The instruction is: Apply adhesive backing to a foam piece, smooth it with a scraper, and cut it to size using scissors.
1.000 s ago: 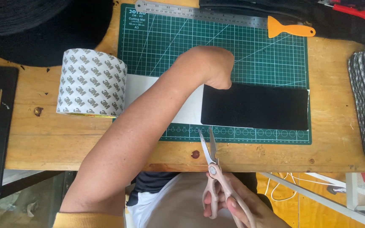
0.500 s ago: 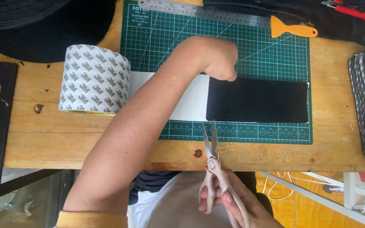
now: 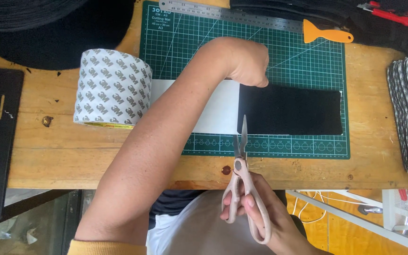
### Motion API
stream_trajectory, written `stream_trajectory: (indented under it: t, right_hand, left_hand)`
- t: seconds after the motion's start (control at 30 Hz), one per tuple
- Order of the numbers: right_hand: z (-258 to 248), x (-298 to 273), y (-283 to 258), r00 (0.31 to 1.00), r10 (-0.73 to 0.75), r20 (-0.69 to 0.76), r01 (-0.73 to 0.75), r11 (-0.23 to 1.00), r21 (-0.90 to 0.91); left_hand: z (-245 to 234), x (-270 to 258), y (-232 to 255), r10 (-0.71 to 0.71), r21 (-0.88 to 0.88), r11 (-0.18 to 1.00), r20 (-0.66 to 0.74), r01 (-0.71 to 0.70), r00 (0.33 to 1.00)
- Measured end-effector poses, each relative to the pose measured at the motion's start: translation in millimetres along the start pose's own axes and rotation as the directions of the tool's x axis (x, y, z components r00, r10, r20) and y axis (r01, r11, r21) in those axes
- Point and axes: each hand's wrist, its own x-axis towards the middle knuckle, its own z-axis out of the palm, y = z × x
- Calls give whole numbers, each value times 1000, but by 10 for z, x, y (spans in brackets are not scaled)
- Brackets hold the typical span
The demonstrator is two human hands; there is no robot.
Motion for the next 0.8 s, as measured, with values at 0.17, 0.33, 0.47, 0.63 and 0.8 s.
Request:
stream_trajectory:
  t: [0.17,0.33,0.47,0.63,0.8]
  right_hand:
    - [-3,65,11,999,32,-5,-33,999,-5]
    - [24,119,-36,1000,12,-4,-12,1000,1]
    - [31,133,-29,1000,-19,-19,19,1000,-5]
    - [41,153,-50,998,-49,-30,48,998,-34]
    - [33,172,5,996,-86,-21,86,996,31]
  left_hand:
    - [8,-57,3,12,-36,999,-21,-12,1000]
    - [29,-29,-40,38,-55,998,-52,-41,998]
    - [45,-37,-44,26,-70,997,-74,-31,997]
    - [61,-59,-49,31,-93,995,-92,-40,995]
    - [85,-10,-70,40,-52,998,-89,-45,995]
